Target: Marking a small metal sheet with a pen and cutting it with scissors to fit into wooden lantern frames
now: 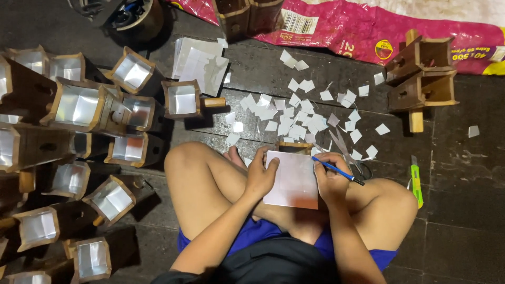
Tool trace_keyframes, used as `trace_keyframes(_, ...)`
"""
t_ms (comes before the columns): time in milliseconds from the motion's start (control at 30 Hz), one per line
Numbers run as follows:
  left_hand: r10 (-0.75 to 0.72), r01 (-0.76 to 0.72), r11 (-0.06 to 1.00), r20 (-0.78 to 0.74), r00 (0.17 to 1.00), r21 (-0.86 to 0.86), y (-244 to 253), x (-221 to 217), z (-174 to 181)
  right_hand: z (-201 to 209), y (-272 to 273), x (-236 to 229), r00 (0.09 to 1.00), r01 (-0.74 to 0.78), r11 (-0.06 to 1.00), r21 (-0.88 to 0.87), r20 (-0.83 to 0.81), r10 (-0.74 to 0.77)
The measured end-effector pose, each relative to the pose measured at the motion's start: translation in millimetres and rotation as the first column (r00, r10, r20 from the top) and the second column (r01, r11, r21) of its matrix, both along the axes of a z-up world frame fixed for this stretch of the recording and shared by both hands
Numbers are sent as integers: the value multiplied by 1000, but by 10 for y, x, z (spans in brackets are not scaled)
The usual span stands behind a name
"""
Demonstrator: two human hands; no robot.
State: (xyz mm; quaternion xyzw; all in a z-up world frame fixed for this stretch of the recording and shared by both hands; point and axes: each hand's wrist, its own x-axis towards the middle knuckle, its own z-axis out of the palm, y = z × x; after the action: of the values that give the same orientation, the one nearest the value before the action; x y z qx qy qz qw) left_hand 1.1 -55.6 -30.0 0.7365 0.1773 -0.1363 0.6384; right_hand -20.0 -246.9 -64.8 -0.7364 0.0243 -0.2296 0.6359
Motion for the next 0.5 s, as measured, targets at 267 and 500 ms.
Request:
trace_keyframes(267, 1, -2, 1000, -30, 1000, -26, 33, 50, -282, 173, 69, 42, 999, -11, 997, -72, 41, 14)
trace_keyframes(500, 21, -28, 992, -54, 998, -126, 89, 70, -537, 149, 76, 31, 1000, -8, 997, -77, -1, 8)
